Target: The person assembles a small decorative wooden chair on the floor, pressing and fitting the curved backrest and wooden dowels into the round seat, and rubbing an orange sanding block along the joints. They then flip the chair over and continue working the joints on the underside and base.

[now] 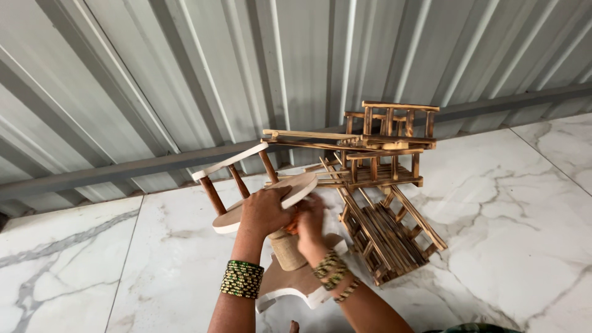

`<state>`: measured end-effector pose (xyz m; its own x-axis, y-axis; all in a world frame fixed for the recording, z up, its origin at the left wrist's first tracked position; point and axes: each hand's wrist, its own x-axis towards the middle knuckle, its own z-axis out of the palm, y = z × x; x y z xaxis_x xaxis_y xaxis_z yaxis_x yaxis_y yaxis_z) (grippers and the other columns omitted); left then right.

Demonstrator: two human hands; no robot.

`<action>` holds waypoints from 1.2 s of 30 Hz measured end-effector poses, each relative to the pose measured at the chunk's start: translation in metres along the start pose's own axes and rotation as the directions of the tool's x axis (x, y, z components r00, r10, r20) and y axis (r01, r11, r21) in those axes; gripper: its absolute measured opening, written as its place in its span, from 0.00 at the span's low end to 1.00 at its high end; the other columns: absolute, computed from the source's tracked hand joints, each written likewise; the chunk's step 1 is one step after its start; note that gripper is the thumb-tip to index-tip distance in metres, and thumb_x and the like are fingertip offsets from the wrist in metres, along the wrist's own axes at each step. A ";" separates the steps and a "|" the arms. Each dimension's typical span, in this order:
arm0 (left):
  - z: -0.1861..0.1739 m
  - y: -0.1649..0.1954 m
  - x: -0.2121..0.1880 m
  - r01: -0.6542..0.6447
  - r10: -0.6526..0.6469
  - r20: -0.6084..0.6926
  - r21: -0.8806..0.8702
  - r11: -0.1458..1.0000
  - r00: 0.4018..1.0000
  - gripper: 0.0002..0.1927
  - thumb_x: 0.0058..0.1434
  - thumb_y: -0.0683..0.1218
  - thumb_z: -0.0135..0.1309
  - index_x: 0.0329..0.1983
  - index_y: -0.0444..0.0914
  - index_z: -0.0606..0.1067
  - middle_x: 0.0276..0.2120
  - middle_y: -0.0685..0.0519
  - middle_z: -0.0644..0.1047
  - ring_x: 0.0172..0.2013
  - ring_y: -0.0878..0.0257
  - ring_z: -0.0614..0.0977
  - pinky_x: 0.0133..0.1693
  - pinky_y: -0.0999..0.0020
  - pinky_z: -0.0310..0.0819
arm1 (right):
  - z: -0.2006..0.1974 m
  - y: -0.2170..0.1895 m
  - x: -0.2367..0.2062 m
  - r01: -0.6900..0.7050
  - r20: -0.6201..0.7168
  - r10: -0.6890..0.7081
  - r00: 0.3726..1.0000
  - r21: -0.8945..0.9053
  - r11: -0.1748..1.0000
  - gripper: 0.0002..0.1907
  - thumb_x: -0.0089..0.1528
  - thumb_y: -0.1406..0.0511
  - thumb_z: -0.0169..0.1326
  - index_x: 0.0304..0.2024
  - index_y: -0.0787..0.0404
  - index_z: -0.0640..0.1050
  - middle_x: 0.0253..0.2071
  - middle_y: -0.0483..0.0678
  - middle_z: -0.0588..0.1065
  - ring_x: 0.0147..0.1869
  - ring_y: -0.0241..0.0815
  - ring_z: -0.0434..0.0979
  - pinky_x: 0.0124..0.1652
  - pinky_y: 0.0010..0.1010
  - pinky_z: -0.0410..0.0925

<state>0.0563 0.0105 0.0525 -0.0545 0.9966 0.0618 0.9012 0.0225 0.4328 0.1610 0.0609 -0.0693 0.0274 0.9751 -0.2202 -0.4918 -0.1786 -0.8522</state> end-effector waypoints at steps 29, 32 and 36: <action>-0.001 -0.020 -0.002 -0.018 0.014 -0.116 -0.034 0.999 0.993 0.31 0.53 0.68 0.58 0.53 0.46 0.82 0.39 0.44 0.84 0.41 0.46 0.85 0.48 0.51 0.77 | 0.023 -0.016 -0.010 0.208 0.675 0.236 0.699 -0.507 0.836 0.30 0.62 0.57 0.51 0.61 0.71 0.66 0.58 0.59 0.73 0.61 0.45 0.73 0.59 0.36 0.68; 0.001 -0.022 -0.003 -0.008 0.003 -0.112 -0.040 0.999 0.994 0.31 0.54 0.68 0.57 0.53 0.46 0.82 0.38 0.44 0.84 0.41 0.46 0.85 0.47 0.51 0.77 | 0.017 -0.015 0.005 0.278 0.759 0.239 0.606 -0.483 0.830 0.38 0.67 0.51 0.45 0.68 0.74 0.60 0.66 0.63 0.67 0.69 0.47 0.69 0.66 0.35 0.65; -0.001 -0.016 0.003 0.044 -0.044 -0.101 -0.005 0.999 0.994 0.30 0.55 0.68 0.57 0.55 0.47 0.81 0.36 0.43 0.84 0.41 0.45 0.85 0.46 0.51 0.78 | -0.014 0.007 -0.022 0.598 0.785 0.200 0.586 -0.586 0.547 0.52 0.67 0.50 0.54 0.70 0.77 0.40 0.71 0.71 0.45 0.75 0.60 0.47 0.70 0.43 0.53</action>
<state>0.0410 0.0132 0.0469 -0.1374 0.9816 0.1328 0.8956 0.0659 0.4400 0.1690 0.0367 -0.0769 -0.7656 0.6392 0.0728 0.2573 0.4080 -0.8760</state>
